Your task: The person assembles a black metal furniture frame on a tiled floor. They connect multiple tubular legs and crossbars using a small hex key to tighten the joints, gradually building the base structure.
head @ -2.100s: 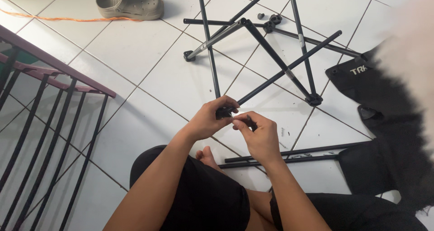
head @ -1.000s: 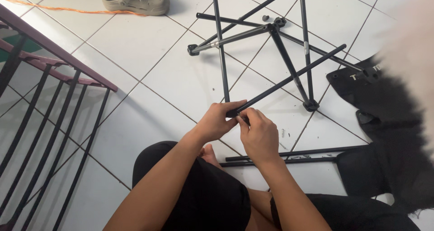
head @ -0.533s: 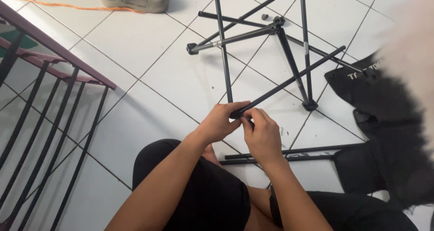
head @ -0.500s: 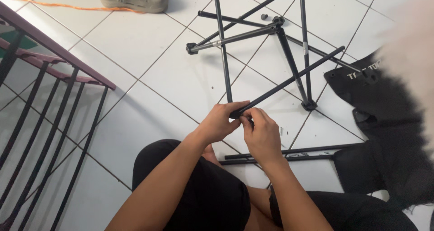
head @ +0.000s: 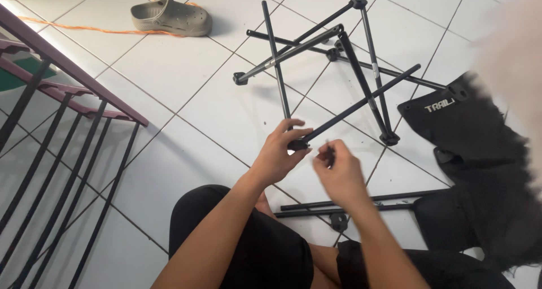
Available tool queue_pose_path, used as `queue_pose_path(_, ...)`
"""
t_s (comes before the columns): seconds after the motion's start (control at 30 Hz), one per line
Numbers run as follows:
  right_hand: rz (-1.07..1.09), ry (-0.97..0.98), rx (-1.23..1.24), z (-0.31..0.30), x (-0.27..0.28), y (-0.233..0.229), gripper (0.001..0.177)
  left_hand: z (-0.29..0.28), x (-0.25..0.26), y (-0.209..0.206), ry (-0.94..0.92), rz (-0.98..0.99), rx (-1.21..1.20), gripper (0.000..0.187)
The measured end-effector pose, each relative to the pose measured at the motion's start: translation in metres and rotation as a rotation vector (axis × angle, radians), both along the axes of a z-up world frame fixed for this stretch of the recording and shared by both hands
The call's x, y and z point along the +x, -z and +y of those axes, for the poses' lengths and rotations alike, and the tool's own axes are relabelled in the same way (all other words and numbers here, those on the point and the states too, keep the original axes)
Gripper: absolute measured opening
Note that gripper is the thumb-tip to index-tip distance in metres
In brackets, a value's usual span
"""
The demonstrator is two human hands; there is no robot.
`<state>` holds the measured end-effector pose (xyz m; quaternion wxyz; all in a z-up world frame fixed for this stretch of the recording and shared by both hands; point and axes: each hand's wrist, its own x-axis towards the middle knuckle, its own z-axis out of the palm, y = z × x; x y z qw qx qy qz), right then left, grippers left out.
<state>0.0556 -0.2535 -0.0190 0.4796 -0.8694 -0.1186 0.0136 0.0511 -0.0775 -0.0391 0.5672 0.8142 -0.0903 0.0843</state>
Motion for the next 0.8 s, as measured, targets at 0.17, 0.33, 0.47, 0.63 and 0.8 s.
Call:
queue_pose_path(0.17,0.054,-0.057,-0.179,-0.037,0.001,-0.053,0.033,-0.01,0.002,-0.007,-0.037,0.0,-0.06,0.036)
queue_pose_path(0.33,-0.082,-0.114,-0.599,-0.047,0.004,-0.087,0.031,-0.02,0.001,-0.003,-0.088,-0.081,-0.032,0.037)
queue_pose_path(0.47,-0.301,-0.21,-0.615,-0.04,-0.007,-0.092,0.021,-0.015,0.001,-0.002,-0.071,-0.121,-0.105,0.036)
queue_pose_path(0.63,-0.361,-0.197,-0.664,-0.029,-0.012,-0.088,0.021,-0.011,0.001,-0.001,-0.052,-0.138,-0.16,0.032)
queue_pose_path(0.8,-0.401,-0.208,-0.688,-0.021,-0.012,-0.087,0.022,-0.01,0.002,0.003,-0.026,-0.167,-0.159,0.033)
